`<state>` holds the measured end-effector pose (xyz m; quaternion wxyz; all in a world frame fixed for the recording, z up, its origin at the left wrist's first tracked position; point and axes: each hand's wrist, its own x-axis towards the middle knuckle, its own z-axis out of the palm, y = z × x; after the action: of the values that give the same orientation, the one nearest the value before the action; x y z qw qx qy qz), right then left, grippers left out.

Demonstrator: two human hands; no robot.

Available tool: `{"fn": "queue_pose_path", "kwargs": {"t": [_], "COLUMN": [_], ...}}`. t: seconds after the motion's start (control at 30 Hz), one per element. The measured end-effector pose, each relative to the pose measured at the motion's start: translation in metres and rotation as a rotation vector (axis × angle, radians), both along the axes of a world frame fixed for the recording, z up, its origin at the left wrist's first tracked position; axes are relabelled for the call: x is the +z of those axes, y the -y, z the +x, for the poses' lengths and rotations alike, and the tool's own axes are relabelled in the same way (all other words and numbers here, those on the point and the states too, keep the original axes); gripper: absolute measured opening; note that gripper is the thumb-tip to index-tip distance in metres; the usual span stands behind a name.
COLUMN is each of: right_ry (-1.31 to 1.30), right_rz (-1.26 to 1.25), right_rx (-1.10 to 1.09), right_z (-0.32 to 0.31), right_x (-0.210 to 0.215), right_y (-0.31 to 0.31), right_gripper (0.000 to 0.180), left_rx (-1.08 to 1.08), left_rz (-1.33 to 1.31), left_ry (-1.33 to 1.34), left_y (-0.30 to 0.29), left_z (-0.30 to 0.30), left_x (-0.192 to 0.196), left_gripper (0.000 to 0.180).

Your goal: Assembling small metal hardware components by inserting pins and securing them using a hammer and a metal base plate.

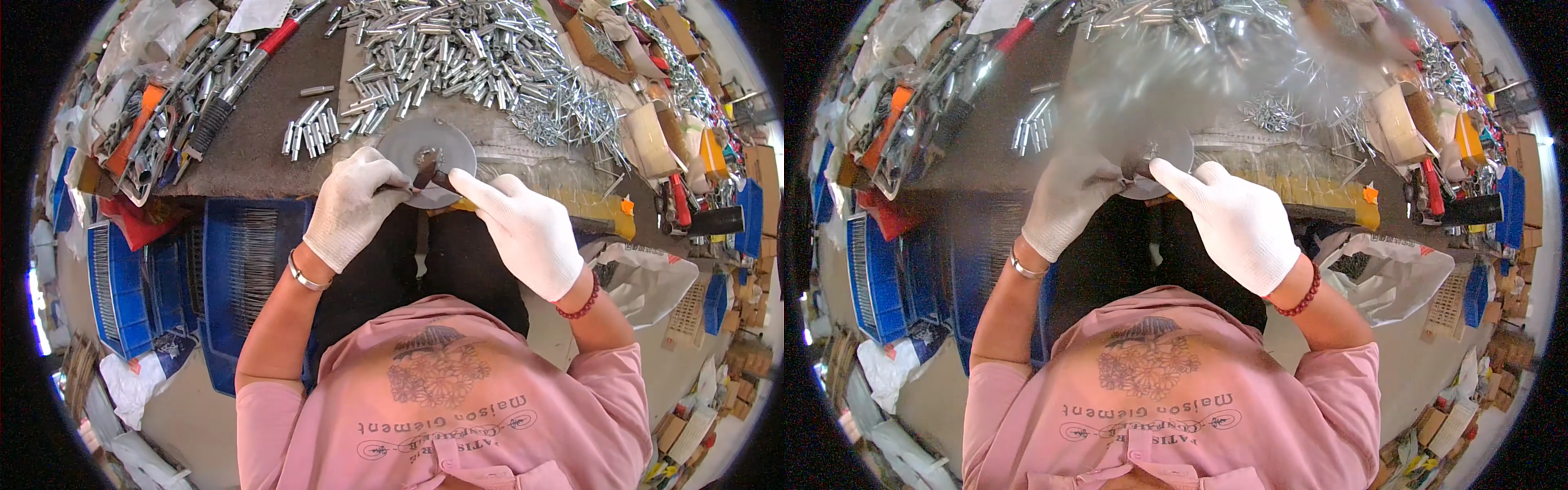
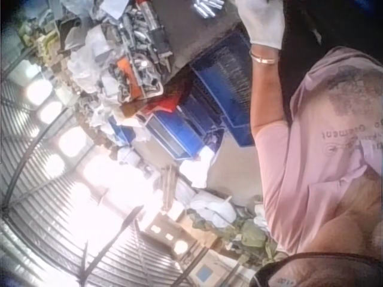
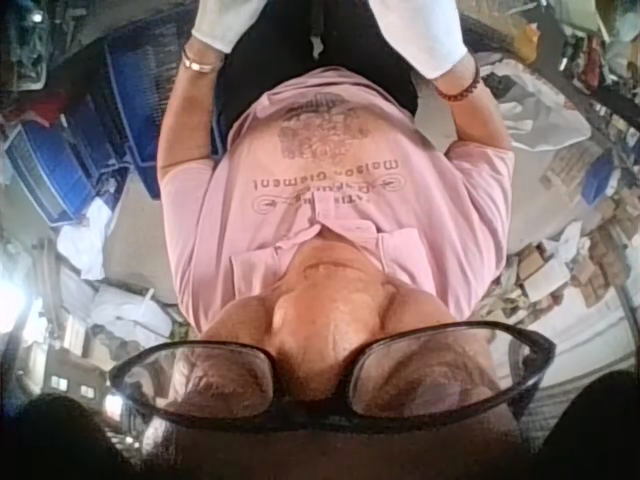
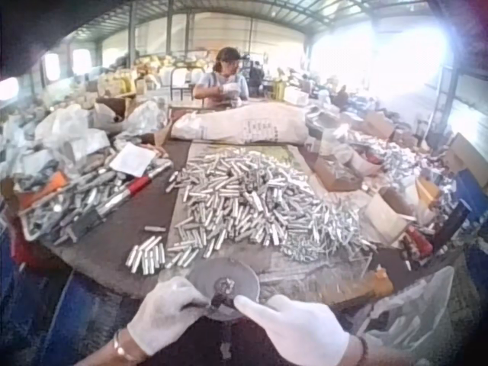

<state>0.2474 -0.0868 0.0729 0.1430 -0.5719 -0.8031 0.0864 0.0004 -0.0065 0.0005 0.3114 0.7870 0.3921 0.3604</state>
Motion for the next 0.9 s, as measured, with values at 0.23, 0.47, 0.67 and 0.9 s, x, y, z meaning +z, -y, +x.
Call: {"fn": "queue_pose_path", "kwargs": {"t": [0.23,0.47,0.67,0.9], "right_ry": [-0.159,-0.033,-0.212,-0.061], "right_rz": [0.229,0.086,0.321,0.027], "right_rx": [0.024,-0.005,0.026,-0.013], "right_z": [0.002,-0.006,-0.003,-0.003], "right_x": [0.007,-0.017,-0.010,-0.010], "right_y": [-0.001,0.006,0.009,0.014], "right_gripper": [0.058,0.045,0.058,0.058], "left_rx": [0.001,-0.007,0.001,0.025], "left_rz": [0.018,-0.029,-0.045,-0.061], "left_ry": [-0.012,-0.041,0.000,-0.039], "left_y": [0.002,-0.002,0.000,0.006], "left_z": [0.000,0.000,0.000,0.001], "left_x": [0.001,-0.001,-0.002,0.001], "left_gripper": [0.013,0.012,0.012,0.012]}}
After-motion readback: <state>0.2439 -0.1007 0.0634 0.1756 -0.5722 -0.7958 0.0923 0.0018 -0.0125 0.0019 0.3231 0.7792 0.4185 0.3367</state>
